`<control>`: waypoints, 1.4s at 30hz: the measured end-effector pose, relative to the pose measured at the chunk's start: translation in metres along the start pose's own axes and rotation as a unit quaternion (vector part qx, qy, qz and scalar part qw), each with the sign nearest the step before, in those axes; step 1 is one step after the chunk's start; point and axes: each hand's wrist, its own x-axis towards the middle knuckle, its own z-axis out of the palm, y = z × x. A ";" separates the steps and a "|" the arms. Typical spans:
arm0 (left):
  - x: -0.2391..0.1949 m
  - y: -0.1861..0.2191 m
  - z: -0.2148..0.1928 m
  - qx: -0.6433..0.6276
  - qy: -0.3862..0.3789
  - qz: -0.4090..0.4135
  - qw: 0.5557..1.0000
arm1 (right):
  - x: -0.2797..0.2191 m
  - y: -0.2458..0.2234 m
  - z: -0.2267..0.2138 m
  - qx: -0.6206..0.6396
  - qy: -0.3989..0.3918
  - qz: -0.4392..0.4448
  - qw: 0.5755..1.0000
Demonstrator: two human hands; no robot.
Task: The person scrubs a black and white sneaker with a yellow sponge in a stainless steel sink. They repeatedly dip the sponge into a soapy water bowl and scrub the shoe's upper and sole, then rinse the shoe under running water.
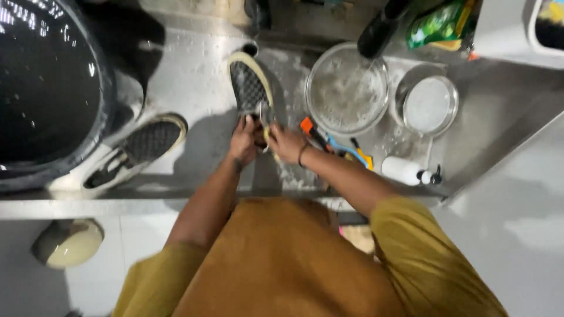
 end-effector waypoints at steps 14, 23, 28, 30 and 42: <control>-0.049 0.032 -0.004 -0.108 0.141 -0.029 0.984 | -0.038 0.079 -0.105 0.062 0.166 0.146 0.973; -0.070 0.055 -0.072 0.554 0.122 -0.058 0.821 | -0.028 0.080 -0.100 0.114 0.239 0.245 0.933; -0.094 0.126 -0.023 0.852 0.122 0.282 0.425 | -0.070 0.022 -0.036 0.270 0.327 0.099 0.900; -0.075 0.134 -0.020 0.898 -0.079 0.396 0.172 | -0.093 0.001 -0.011 0.232 0.284 0.073 0.927; -0.092 0.085 -0.002 0.881 0.033 0.030 0.470 | -0.150 0.006 -0.022 0.694 0.092 0.247 0.670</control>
